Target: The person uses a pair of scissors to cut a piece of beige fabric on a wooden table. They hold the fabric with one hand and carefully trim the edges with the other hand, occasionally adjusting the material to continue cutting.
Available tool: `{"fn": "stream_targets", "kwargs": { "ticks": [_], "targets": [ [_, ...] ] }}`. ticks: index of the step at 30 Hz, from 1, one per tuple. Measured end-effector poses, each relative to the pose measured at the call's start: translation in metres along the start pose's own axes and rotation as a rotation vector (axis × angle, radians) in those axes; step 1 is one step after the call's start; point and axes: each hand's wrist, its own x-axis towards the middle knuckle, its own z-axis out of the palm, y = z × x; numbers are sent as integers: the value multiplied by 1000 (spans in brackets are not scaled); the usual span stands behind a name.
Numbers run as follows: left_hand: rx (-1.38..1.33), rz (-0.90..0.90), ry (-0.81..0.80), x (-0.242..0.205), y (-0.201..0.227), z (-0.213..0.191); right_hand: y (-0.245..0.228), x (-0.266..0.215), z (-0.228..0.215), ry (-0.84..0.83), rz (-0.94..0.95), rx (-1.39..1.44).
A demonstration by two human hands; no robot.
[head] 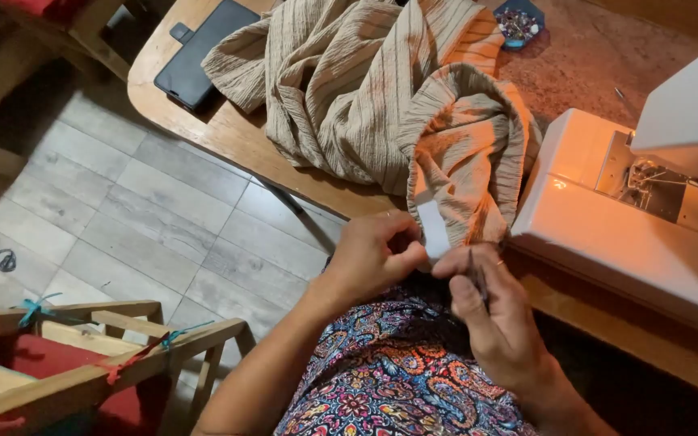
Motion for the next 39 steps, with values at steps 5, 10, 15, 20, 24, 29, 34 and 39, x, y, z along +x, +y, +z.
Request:
{"fn": "stream_targets", "kwargs": {
  "ticks": [5, 10, 15, 20, 24, 29, 34, 39],
  "targets": [
    [-490, -202, -192, -4, -14, -2, 53, -14, 14, -259, 528, 798],
    [-615, -164, -226, -3, -24, 0, 65, -10, 17, -301, 695, 1142],
    [-513, -188, -198, -3, -26, 3, 59, -4, 19, -226, 788, 1345],
    [-463, -182, -189, -3, -23, 3, 65, -5, 23, -192, 815, 1364],
    [-482, -197, -191, -2, -24, 4, 64, -4, 25, -185, 802, 1364],
    [-483, -188, -181, -4, -30, 7, 63, -4, 24, -203, 791, 1367],
    [-480, -177, -187, -4, -28, 7, 66, -6, 26, -174, 797, 1409],
    [-494, -191, -191, -3, -26, 7, 61, -5, 26, -177, 771, 1412]
  ]
}}
